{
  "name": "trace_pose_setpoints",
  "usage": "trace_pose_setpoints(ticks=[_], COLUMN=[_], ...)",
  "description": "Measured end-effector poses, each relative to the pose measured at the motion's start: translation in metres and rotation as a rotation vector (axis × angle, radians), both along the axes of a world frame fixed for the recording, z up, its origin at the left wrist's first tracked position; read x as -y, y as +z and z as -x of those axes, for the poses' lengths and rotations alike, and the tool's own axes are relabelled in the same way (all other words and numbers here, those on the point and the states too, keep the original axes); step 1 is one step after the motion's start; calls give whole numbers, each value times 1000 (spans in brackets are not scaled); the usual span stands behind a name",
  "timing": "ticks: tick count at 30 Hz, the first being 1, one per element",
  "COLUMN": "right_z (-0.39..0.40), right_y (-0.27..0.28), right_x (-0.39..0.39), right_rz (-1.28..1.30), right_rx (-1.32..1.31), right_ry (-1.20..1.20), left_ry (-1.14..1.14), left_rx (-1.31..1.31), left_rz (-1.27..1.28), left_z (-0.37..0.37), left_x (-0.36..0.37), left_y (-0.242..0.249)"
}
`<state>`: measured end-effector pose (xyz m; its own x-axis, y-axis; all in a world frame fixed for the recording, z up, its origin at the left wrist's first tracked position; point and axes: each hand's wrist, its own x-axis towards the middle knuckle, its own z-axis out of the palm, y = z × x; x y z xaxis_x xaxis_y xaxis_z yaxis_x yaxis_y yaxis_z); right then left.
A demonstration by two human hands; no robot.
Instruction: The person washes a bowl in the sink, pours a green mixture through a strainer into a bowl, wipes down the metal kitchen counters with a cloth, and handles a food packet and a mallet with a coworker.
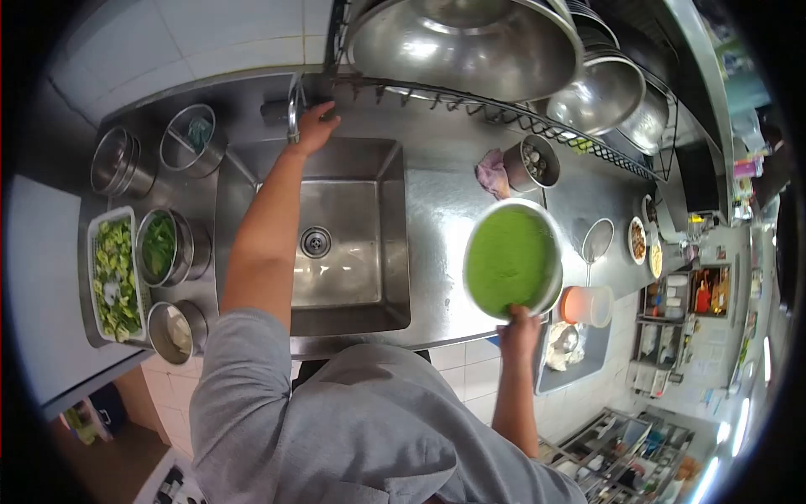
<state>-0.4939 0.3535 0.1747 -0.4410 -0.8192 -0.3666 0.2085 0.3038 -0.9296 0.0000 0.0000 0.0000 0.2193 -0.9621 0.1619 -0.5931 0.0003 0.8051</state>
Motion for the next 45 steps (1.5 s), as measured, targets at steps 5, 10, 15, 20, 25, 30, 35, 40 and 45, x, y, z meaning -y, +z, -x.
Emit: trace_pose_setpoints(ticks=[5,10,15,20,25,30,35,40,45], right_z=[-81,-169,-251,-330,-362,-380,-390,-391,-390], right_y=[-62,-82,-113,-125,-117,-134,-166,-187,-157], right_x=[61,143,215,241,243,243,243,247,237], right_rz=[-75,-123,-25,402,287,250,47,76,-106], right_rx=[-67,-416,-898,-1454,-1551,-1197,-420,-374,-35], right_ry=[350,908,1425,1705,1597,1445,1246,1311,1181], left_ry=[-283,-131,-287,-286,-78,-79,-162,-130,-119], left_rx=[-77,-248,-417,159,348,491,599,608,714], left_rz=[-280,-556,-517,-569,-289,-438,-445,-300,-82], left_z=[-29,-36,-55,-57,-54,-38,-32,-29,-26], left_x=[-49,-154,-191,-200,-221,-233,-231,-239,-257], left_y=[-6,4,12,9,-53,-42,-57,-69,-68])
